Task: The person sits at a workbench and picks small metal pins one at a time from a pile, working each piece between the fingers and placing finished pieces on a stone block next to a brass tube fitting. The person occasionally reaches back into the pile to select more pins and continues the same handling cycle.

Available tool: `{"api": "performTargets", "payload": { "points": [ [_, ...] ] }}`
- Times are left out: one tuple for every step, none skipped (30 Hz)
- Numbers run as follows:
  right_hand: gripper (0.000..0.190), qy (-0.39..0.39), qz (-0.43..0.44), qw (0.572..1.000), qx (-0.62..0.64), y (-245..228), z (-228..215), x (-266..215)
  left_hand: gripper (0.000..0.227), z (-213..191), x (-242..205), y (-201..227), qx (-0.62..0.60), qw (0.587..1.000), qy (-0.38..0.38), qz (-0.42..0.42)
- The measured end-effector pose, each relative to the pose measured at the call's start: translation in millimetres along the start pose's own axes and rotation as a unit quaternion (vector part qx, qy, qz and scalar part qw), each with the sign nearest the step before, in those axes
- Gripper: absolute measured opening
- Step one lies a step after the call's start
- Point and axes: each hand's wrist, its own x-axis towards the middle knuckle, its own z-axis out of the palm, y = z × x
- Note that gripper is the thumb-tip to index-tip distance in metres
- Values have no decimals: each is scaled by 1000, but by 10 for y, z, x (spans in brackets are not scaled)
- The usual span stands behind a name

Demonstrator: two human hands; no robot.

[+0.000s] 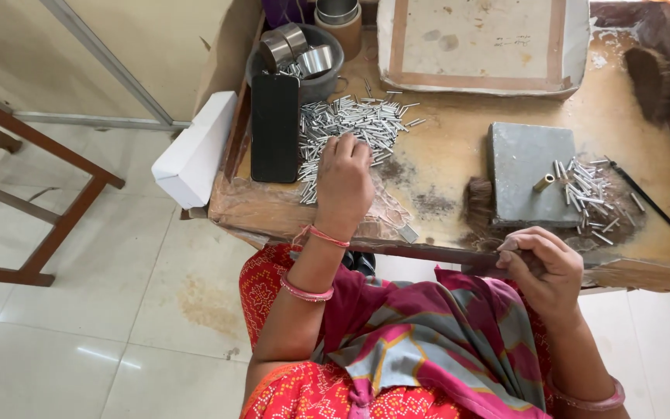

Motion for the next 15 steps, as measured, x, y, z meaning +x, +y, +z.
{"api": "performTargets", "payload": {
  "points": [
    [10, 0, 2, 1000, -1, -5, 22, -10, 6, -22, -73, 87, -1, 1000, -2, 0],
    [9, 8, -8, 1000, -13, -7, 50, -7, 8, -43, -116, 168, -92, 995, 37, -10],
    [9, 16, -19, 999, -25, -8, 73, -3, 10, -64, -159, 251, -182, 980, 74, -19],
    [9, 22, -16, 999, -29, -56, 112, 21, 10, -125, -211, 412, -187, 980, 70, -14],
    [9, 30, -28, 997, -64, -97, 145, 48, 10, -182, -264, 573, -245, 967, 65, -19],
    [9, 38, -36, 993, -101, -147, 164, 39, 10, -236, -339, 750, -305, 950, 55, -24],
    [9, 46, -29, 993, -108, -153, 183, 10, 10, -241, -385, 859, -313, 948, 47, -20],
    [7, 39, -7, 996, -74, -158, 187, -2, 13, -243, -416, 974, -333, 942, 44, 12],
    [7, 33, 15, 999, -39, -161, 189, -12, 16, -248, -448, 1089, -352, 934, 41, 43],
    [7, 42, 19, 998, -47, -149, 210, -55, 16, -200, -489, 1154, -361, 931, 35, 49],
    [5, 42, 70, 992, 93, -136, 232, -96, 22, -154, -531, 1219, -425, 904, 5, 43],
    [6, 42, 117, 965, 232, -117, 260, -123, 28, -111, -569, 1274, -485, 874, -25, 37],
    [6, 51, 117, 966, 227, -113, 269, -152, 28, -107, -600, 1319, -491, 870, -30, 43],
    [8, 58, 153, 929, 332, -99, 288, -157, 24, -104, -619, 1348, -560, 827, -48, -18],
    [10, 64, 186, 880, 433, -86, 307, -160, 20, -103, -637, 1375, -623, 776, -66, -78]
  ]
}}
